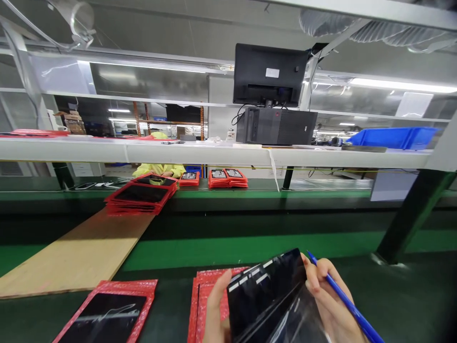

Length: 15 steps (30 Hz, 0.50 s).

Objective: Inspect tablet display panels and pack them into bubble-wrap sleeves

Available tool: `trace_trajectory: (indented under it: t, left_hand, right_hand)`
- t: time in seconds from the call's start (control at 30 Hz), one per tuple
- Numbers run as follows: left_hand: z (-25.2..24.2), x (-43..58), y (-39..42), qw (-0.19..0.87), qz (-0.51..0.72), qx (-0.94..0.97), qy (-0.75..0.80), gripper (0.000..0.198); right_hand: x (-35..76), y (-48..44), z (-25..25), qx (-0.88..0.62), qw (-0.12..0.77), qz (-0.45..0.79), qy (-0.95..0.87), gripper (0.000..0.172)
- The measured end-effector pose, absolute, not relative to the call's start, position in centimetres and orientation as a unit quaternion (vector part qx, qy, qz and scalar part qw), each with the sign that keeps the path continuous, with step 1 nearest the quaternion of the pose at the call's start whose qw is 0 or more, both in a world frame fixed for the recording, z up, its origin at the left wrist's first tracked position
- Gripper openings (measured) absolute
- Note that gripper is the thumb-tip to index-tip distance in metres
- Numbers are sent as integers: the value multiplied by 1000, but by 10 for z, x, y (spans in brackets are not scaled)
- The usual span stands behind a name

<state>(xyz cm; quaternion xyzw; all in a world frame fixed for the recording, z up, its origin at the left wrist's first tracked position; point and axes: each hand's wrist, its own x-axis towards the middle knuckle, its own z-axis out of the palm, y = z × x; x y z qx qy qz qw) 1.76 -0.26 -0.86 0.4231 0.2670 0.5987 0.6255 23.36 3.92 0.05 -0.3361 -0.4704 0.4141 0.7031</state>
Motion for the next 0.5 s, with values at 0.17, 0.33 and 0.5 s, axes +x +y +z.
trace_trajectory:
  t: [0.17,0.33,0.5]
  left_hand:
    - [-14,23,4,718,563,359,195,98]
    - [-8,22,3,666,638,342,178,102]
    - [14,20,-4,756,574,283,138,91]
  right_hand:
    - [232,45,1,-366,699,481,-381,37]
    - [226,45,8,-406,733,506,-205,55]
    - [223,53,12,-397,732,534,-151,55]
